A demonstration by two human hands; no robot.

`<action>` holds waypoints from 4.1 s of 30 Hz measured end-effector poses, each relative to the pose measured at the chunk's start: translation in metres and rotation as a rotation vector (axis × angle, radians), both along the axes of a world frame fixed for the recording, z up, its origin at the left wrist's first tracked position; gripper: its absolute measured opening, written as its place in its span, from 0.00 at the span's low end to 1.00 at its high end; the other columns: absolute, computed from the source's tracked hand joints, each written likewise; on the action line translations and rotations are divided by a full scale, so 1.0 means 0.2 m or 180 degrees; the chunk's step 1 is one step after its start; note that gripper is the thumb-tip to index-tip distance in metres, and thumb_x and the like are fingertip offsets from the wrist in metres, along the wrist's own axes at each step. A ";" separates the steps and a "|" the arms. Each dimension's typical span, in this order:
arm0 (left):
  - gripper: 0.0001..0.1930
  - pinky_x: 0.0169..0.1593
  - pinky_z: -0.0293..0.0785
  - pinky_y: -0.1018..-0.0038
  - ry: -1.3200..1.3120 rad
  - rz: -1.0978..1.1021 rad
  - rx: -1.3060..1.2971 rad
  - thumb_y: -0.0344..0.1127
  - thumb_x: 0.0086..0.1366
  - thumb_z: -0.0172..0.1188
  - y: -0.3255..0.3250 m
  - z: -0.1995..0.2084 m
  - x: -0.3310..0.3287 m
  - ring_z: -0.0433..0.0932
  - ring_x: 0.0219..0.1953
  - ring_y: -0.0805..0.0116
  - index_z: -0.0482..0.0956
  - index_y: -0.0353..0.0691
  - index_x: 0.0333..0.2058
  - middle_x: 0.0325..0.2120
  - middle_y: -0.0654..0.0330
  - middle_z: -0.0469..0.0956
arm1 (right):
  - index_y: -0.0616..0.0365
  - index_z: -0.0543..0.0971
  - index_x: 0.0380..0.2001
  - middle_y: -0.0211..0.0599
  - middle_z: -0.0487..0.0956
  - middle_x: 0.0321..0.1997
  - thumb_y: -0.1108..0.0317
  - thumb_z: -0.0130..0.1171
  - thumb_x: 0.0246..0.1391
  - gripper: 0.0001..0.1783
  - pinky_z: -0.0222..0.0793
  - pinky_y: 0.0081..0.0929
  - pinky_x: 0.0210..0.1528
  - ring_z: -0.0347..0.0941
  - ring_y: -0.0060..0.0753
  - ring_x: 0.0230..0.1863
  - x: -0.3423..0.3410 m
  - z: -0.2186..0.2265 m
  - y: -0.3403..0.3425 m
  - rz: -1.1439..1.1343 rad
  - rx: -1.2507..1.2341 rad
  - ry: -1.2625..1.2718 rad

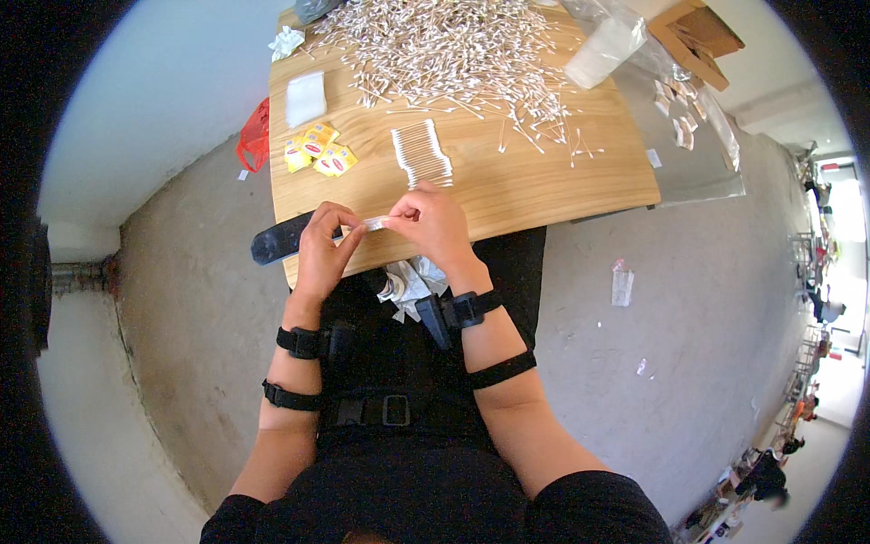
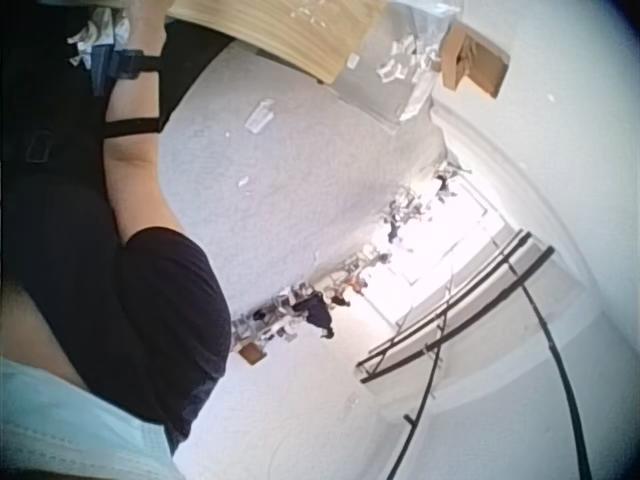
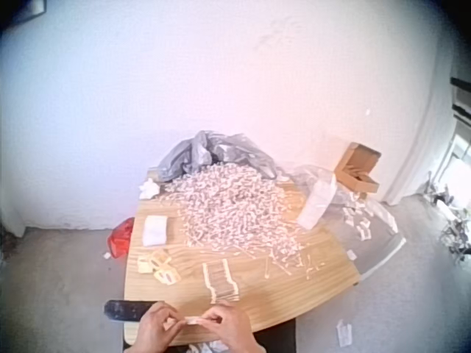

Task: Sorting and packaging cotton swabs into small plastic bags.

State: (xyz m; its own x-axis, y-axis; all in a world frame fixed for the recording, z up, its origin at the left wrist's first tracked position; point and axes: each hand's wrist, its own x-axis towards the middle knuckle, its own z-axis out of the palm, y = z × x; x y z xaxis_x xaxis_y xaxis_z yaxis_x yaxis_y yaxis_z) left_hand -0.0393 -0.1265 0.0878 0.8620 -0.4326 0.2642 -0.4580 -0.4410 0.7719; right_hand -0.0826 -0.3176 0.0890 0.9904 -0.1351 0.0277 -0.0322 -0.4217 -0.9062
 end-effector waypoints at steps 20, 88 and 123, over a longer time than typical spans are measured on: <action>0.10 0.29 0.69 0.82 0.2101 0.0336 -0.1643 0.39 0.70 0.50 -0.08 -0.23 -0.07 0.71 0.26 0.80 0.67 0.39 0.33 0.25 0.65 0.72 | 0.68 0.76 0.37 0.39 0.79 0.32 0.60 0.54 0.61 0.18 0.76 0.21 0.28 0.79 0.27 0.28 0.05 -0.17 0.17 0.0015 0.1999 0.0676; 0.13 0.34 0.73 0.73 0.0036 0.0021 0.0132 0.25 0.54 0.63 -0.01 -0.02 -0.04 0.75 0.28 0.65 0.78 0.36 0.40 0.31 0.56 0.74 | 0.61 0.77 0.37 0.35 0.73 0.34 0.69 0.59 0.54 0.09 0.72 0.22 0.28 0.76 0.28 0.25 0.02 -0.06 0.19 -0.0692 0.0887 -0.0020; 0.12 0.30 0.66 0.77 -0.0885 0.0498 -0.0595 0.31 0.48 0.72 0.02 0.43 -0.17 0.71 0.26 0.71 0.76 0.36 0.28 0.23 0.62 0.72 | 0.55 0.70 0.51 0.30 0.76 0.43 0.66 0.60 0.57 0.20 0.73 0.26 0.47 0.75 0.22 0.41 -0.07 0.04 0.22 0.1206 0.4102 0.0854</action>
